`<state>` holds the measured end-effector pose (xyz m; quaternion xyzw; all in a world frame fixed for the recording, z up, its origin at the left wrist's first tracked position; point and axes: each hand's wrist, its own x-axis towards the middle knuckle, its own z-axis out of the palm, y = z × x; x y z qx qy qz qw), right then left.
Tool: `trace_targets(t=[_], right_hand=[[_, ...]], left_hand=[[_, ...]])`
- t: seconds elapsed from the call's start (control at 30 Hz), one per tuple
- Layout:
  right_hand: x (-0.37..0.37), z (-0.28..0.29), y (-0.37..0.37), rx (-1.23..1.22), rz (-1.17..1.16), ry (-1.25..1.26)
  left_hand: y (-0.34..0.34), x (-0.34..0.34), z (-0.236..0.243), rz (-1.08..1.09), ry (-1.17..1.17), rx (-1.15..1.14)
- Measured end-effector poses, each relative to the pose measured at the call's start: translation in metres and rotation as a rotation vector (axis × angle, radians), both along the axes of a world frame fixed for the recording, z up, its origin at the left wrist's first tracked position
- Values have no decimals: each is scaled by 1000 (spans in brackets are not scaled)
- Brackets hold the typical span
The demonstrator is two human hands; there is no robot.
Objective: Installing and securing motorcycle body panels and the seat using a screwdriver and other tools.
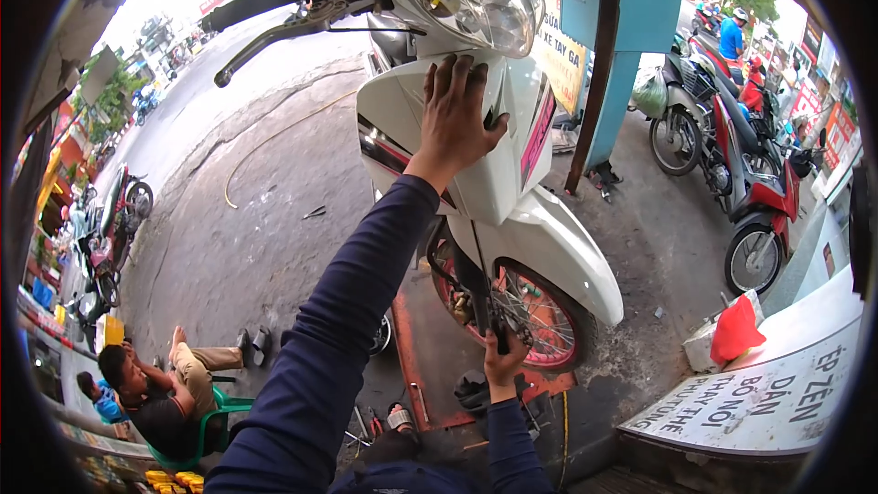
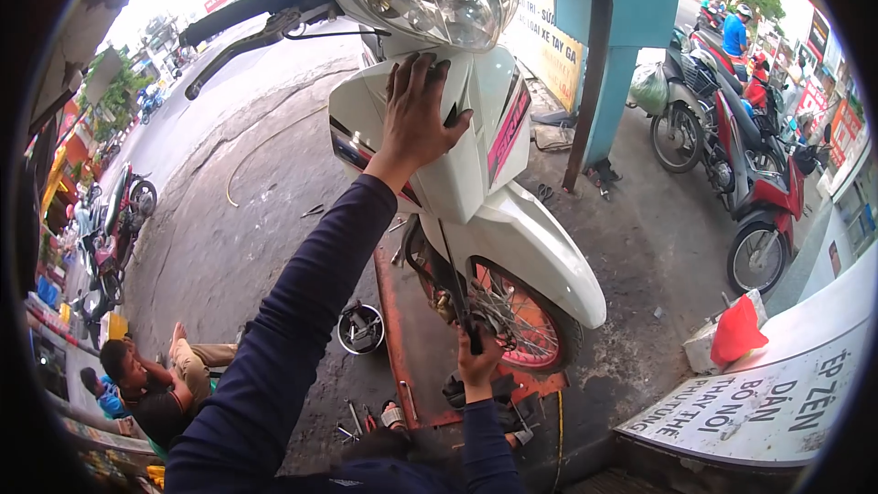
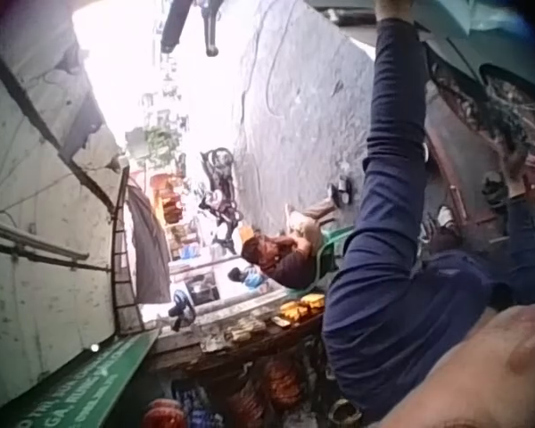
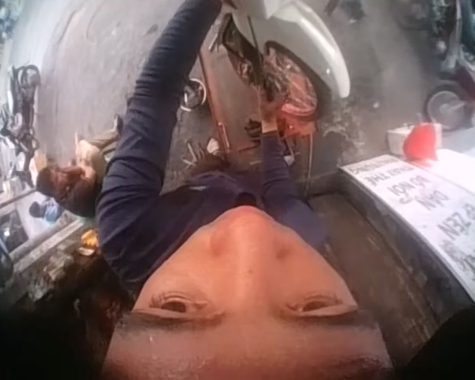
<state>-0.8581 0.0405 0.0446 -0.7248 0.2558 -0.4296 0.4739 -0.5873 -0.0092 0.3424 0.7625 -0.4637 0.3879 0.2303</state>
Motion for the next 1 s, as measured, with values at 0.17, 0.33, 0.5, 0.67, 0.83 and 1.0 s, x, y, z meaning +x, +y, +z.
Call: trace_targets(t=[0.17, 0.33, 0.5, 0.67, 0.83, 1.0], right_hand=[[-5, 0, -9, 473, 229, -133], [4, 3, -10, 557, 312, -63], [-42, -17, -16, -166, -49, 141], [-148, -90, -15, 288, -267, 142], [-144, -77, -90, 418, -433, -195], [-141, -77, -35, 1001, -250, -102]], left_hand=[[-1, 0, 3, -17, -40, 5], [11, 5, 7, 32, -72, 82], [64, -24, 74, -364, -88, 95], [171, 20, 145, 445, -546, 74], [181, 72, 136, 615, -411, 191], [235, 163, 114, 379, -360, 123]])
